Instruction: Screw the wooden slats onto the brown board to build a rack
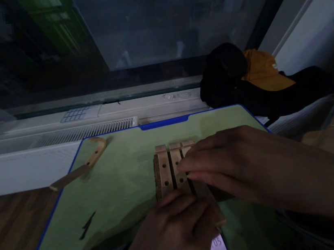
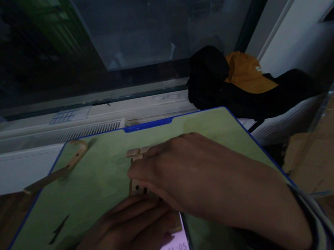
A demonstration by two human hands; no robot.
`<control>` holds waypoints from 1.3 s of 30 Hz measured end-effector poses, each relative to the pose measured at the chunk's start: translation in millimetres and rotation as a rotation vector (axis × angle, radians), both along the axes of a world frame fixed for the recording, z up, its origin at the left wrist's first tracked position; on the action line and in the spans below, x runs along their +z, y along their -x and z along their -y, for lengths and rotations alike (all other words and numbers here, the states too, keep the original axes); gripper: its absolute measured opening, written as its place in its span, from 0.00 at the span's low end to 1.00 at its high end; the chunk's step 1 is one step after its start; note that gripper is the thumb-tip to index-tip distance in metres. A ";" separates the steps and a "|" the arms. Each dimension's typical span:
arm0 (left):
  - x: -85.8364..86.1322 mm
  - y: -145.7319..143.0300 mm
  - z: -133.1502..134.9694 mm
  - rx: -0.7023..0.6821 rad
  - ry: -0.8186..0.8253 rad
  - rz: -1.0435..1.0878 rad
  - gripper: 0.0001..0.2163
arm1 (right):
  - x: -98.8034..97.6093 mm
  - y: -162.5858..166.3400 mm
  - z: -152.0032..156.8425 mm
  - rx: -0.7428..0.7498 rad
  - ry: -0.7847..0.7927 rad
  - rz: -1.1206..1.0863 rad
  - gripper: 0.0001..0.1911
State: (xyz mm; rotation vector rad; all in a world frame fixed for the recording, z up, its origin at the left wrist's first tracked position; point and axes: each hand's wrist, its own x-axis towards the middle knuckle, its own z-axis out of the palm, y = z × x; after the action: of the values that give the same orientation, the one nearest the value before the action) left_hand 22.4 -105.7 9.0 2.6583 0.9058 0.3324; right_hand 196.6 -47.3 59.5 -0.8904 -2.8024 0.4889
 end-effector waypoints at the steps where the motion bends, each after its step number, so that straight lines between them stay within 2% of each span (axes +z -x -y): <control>1: -0.4 0.1 0.1 0.000 0.002 0.003 0.08 | 0.5 0.3 0.3 -0.002 0.006 0.001 0.09; 9: -3.8 0.2 0.4 -0.023 0.006 0.018 0.09 | 4.6 1.0 3.9 0.016 0.088 0.018 0.06; 13: -3.6 0.3 1.3 -0.022 0.014 -0.006 0.10 | 1.5 0.2 4.4 -0.023 0.094 0.015 0.07; 20: -5.1 1.3 2.0 -0.021 0.015 -0.007 0.10 | -1.8 -5.5 3.0 -0.135 -0.094 0.019 0.03; 23: -5.5 1.4 1.0 -0.031 0.016 -0.005 0.10 | -3.1 -4.8 4.1 -0.121 -0.121 0.017 0.02; 31: -2.7 0.6 0.6 -0.035 0.069 -0.018 0.09 | -5.1 -0.1 2.5 -0.099 -0.073 0.007 0.04; 35: -1.3 0.0 0.5 -0.023 0.076 -0.021 0.09 | -2.7 2.6 0.1 -0.013 0.025 -0.019 0.03; 39: -1.0 0.2 0.3 -0.037 0.072 -0.018 0.09 | -2.8 4.2 -0.3 0.047 0.037 -0.002 0.03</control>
State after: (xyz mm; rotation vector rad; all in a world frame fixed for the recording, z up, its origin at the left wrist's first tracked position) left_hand 22.1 -106.0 8.0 2.6127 0.8570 0.2632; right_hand 192.3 -47.0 56.7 -0.8318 -2.8269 0.5507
